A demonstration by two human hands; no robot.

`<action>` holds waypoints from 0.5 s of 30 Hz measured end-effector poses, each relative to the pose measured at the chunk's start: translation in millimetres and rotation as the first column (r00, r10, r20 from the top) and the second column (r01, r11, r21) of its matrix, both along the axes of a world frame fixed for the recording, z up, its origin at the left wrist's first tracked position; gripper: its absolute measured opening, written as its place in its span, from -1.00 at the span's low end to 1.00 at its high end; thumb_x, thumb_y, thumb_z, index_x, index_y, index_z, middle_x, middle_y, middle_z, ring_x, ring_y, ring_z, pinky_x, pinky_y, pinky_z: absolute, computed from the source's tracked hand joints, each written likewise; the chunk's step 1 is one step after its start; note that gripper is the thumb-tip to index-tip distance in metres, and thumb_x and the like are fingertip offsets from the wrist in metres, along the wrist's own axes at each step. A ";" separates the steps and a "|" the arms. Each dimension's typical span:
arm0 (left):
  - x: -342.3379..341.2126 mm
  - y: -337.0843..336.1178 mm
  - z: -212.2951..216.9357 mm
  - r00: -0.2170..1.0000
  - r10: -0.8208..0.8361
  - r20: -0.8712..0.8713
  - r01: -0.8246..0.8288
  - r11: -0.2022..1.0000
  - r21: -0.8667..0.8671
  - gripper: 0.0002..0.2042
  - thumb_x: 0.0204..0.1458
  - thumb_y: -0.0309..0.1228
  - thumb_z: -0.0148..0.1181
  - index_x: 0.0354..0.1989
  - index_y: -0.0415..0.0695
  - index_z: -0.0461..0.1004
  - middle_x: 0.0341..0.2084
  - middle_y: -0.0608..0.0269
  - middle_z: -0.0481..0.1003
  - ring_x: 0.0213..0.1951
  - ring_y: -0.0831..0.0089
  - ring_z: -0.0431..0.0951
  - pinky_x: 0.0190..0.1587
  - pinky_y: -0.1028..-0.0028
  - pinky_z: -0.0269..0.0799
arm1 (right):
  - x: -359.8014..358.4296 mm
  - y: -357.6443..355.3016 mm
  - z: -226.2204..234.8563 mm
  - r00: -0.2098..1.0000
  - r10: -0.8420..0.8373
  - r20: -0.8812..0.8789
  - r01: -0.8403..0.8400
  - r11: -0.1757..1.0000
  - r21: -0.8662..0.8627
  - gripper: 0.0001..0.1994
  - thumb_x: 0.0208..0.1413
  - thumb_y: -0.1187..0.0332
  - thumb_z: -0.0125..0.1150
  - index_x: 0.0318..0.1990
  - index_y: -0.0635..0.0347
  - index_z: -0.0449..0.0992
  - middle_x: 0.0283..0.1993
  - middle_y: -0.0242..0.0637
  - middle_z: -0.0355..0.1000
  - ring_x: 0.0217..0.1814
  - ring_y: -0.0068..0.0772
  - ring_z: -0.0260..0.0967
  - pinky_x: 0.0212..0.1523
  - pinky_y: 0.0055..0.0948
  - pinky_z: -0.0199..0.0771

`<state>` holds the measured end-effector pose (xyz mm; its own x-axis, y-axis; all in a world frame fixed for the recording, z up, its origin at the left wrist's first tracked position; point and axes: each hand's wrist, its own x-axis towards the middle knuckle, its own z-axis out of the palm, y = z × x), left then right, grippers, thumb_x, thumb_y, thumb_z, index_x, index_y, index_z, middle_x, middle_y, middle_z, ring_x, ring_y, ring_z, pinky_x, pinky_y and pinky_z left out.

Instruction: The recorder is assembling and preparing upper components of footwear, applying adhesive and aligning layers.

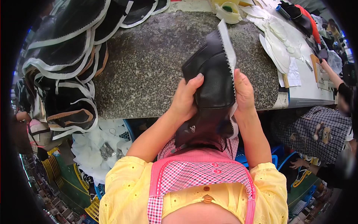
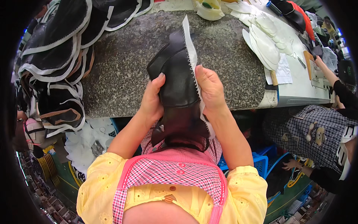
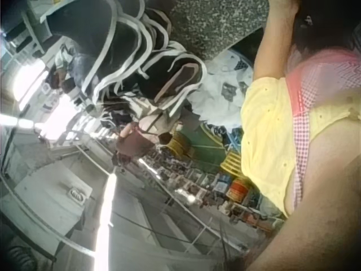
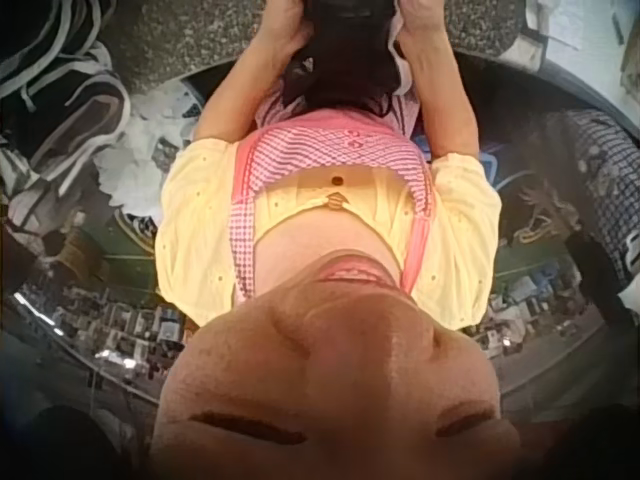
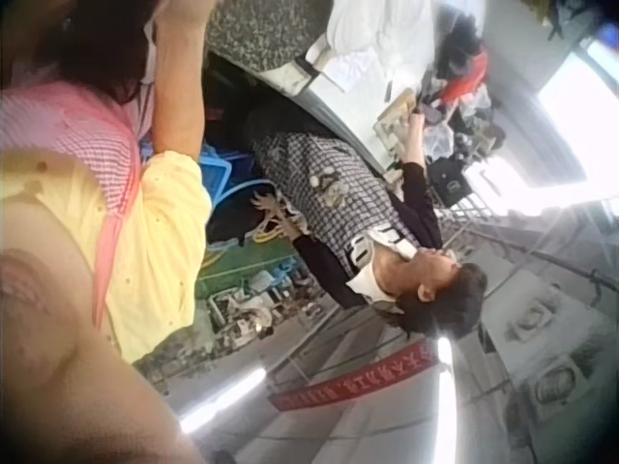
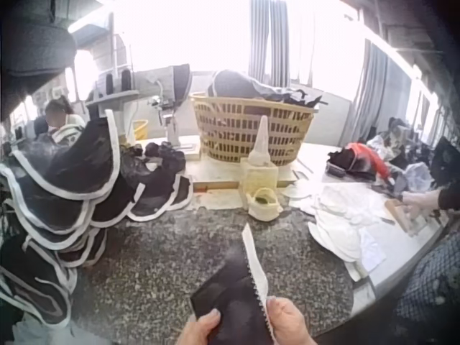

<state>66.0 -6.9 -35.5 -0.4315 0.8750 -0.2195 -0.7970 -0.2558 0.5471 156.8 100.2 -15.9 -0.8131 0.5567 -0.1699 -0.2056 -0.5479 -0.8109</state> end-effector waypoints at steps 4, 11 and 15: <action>-2.6 6.2 2.1 0.996 0.089 0.012 -0.088 0.992 -0.094 -0.62 0.04 -0.22 -0.04 -0.09 -0.26 0.31 -0.20 0.15 0.43 -0.20 0.41 0.47 -0.08 0.44 0.36 | 2.1 12.9 -20.5 0.986 0.088 -0.139 -0.097 0.994 -0.052 -0.63 0.14 0.13 -0.10 -0.27 0.33 0.41 -0.31 -0.28 0.44 -0.34 -0.61 0.37 -0.30 -0.61 0.37; -14.4 10.6 -4.2 0.915 0.331 -0.231 -0.367 0.920 -0.140 -0.72 0.05 -0.32 0.00 -0.15 -0.26 0.33 -0.25 0.24 0.41 -0.26 0.51 0.43 -0.17 0.51 0.35 | 15.5 4.0 -4.1 0.973 0.165 0.161 -0.198 0.955 0.221 -0.59 -0.21 0.46 0.31 -0.15 0.36 0.36 -0.27 -0.33 0.43 -0.32 -0.57 0.38 -0.23 -0.55 0.38; -7.0 8.2 -3.7 0.890 0.370 -0.267 -0.407 0.908 -0.098 -0.73 0.05 -0.32 0.01 -0.15 -0.25 0.33 -0.25 0.26 0.41 -0.26 0.54 0.42 -0.16 0.51 0.34 | 12.3 1.5 -7.8 0.975 0.165 0.150 -0.175 0.983 0.057 -0.69 -0.22 0.51 0.29 -0.23 0.36 0.42 -0.29 -0.29 0.45 -0.32 -0.56 0.38 -0.22 -0.56 0.37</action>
